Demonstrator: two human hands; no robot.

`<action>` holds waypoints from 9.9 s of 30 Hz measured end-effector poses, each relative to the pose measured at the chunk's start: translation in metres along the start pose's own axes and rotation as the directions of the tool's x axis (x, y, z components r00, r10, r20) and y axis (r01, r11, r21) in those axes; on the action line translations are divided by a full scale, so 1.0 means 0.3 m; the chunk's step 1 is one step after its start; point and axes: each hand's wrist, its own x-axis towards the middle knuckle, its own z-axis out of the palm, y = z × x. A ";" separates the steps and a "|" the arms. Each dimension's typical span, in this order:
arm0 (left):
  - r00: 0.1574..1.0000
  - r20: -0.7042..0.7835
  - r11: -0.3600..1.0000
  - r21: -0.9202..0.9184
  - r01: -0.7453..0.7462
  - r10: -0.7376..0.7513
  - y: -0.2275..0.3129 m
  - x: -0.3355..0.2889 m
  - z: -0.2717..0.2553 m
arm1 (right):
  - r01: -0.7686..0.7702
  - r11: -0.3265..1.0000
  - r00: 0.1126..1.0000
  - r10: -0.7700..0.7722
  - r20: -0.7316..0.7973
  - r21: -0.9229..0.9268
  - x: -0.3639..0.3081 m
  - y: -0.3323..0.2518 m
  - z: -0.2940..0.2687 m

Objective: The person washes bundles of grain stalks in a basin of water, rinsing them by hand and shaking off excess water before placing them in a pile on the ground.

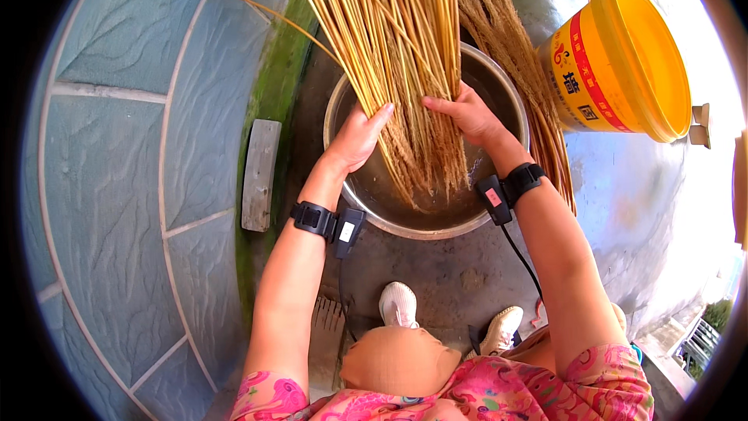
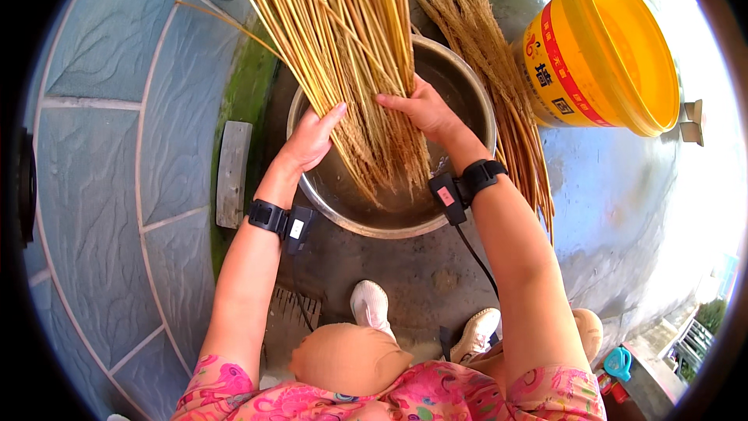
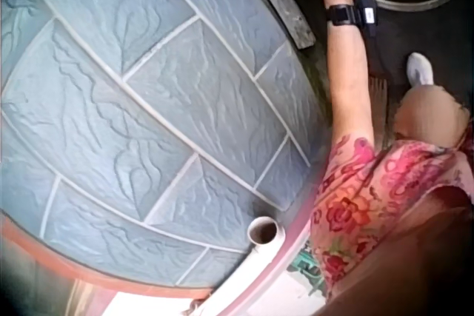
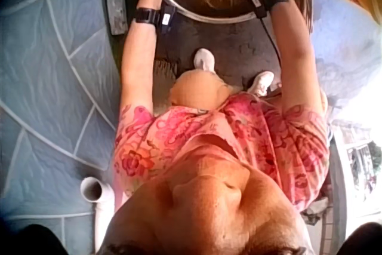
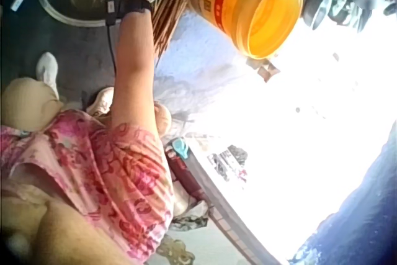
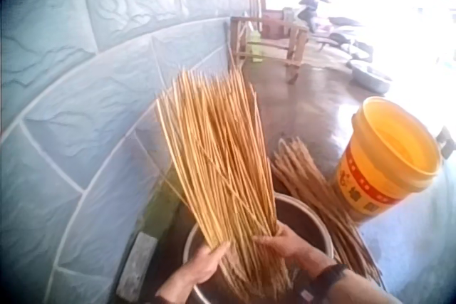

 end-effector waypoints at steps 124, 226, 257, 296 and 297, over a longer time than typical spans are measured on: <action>0.699 -0.603 0.471 0.524 0.710 -0.385 -0.363 -0.002 0.081 | -0.437 0.191 0.899 0.133 -0.418 -0.879 -0.020 0.365 -0.038; 0.926 -0.375 0.874 0.463 0.149 0.040 -0.144 0.124 0.024 | 0.089 0.600 0.954 -0.281 -0.105 -0.795 0.087 0.090 -0.025; 0.964 -0.263 0.979 -0.181 -0.092 0.042 0.184 0.072 0.065 | 0.124 0.992 0.988 -0.119 0.101 -0.039 0.045 -0.101 0.123; 0.936 -0.263 0.935 0.202 0.290 -0.234 0.011 0.114 -0.082 | -0.328 0.766 0.944 0.280 -0.173 -0.553 0.078 0.012 -0.180; 0.920 -0.267 0.925 0.172 0.340 -0.288 0.045 0.117 -0.077 | -0.343 0.721 0.939 0.276 -0.205 -0.602 0.087 -0.004 -0.170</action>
